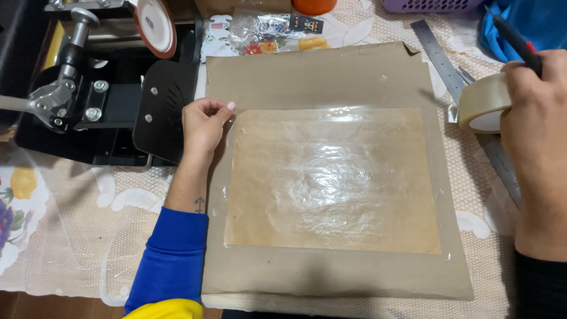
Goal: Applying adhesive tape to a transfer sheet and smoothing it out on a cardboard base in preparation for printing.
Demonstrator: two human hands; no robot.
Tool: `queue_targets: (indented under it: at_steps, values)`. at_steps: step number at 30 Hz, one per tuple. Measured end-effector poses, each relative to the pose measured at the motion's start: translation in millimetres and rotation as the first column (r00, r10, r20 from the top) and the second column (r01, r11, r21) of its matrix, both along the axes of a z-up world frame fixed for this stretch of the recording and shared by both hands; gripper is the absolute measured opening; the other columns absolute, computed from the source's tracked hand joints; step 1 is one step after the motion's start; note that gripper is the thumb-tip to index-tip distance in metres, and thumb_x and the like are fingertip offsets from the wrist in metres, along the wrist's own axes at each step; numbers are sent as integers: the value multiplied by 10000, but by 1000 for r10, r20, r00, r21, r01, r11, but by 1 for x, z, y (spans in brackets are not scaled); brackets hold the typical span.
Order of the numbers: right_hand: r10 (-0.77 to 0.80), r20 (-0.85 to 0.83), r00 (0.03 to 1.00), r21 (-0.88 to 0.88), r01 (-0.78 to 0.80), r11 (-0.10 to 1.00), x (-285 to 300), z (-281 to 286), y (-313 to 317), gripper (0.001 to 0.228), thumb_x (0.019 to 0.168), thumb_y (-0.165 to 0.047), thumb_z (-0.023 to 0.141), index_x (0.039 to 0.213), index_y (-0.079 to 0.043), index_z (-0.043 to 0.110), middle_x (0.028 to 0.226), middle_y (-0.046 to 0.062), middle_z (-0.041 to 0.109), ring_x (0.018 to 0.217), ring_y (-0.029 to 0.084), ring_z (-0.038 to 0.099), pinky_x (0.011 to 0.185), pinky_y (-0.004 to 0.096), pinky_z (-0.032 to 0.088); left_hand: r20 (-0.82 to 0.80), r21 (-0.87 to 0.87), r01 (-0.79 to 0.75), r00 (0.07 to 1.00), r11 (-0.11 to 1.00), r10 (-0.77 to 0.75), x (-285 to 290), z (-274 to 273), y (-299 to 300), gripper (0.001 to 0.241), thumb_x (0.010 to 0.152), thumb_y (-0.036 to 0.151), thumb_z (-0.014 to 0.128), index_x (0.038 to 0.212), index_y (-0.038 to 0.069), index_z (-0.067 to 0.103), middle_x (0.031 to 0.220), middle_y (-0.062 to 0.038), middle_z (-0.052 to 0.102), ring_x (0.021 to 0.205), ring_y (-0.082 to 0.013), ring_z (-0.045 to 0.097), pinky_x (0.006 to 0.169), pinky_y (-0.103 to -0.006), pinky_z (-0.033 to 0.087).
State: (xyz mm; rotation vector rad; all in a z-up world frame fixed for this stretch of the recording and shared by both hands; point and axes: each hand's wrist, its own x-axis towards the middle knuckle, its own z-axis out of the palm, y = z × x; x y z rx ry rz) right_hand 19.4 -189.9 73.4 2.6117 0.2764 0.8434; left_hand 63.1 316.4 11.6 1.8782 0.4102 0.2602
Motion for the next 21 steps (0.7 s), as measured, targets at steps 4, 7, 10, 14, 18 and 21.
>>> queue_targets:
  at_steps: [4, 7, 10, 14, 18, 21]
  values:
    - [-1, 29, 1000, -53, 3, 999, 0, 0, 2, 426, 866, -2, 669, 1275, -80, 763, 1313, 108, 612, 1138, 256, 625, 927, 280, 478, 24, -34, 22, 999, 999, -22, 2, -3, 2, 129, 851, 113, 828, 791, 99, 715, 675, 18, 647, 608, -38, 570, 584, -187, 484]
    - [-36, 74, 997, -153, 47, 987, 5, -4, 2, 214, 1108, -64, 668, 1283, -126, 774, 1247, 62, 612, 1084, 202, 632, 884, 251, 474, 24, -43, 5, 1000, 999, -4, 0, -2, 2, 130, 832, 101, 847, 803, 95, 721, 689, 16, 660, 621, -38, 594, 595, -182, 514]
    - [-20, 70, 997, -170, 31, 985, 11, -9, -2, 209, 1049, -55, 652, 1230, -118, 736, 1192, 74, 536, 991, 229, 574, 842, 289, 433, 2, -4, 7, 1000, 1000, -7, -2, 4, -1, 125, 837, 88, 839, 804, 96, 718, 690, 18, 660, 627, -41, 598, 605, -183, 521]
    - [-81, 90, 993, -316, 105, 943, 10, -1, 6, 241, 1025, -189, 628, 1230, -263, 730, 1214, 8, 560, 1026, 169, 559, 898, 257, 448, 12, 21, 20, 1000, 1000, -20, -2, 1, 2, 121, 834, 92, 841, 804, 96, 724, 698, 18, 666, 630, -38, 592, 607, -182, 520]
    - [-10, 63, 998, -202, 23, 979, 10, -7, 1, 155, 1117, -144, 672, 1239, -193, 753, 1240, 41, 572, 1017, 198, 566, 888, 268, 464, -15, -10, 31, 999, 999, -31, -3, 6, 3, 121, 838, 96, 841, 804, 97, 724, 694, 15, 673, 626, -45, 603, 601, -188, 517]
    - [-6, 70, 998, -197, 19, 980, 7, -8, 2, 101, 1237, -191, 686, 1249, -178, 786, 1250, 45, 594, 1043, 203, 586, 906, 274, 474, -33, 4, 41, 999, 999, -40, -4, 6, 4, 117, 834, 113, 845, 805, 100, 733, 687, 20, 670, 616, -43, 590, 591, -188, 504]
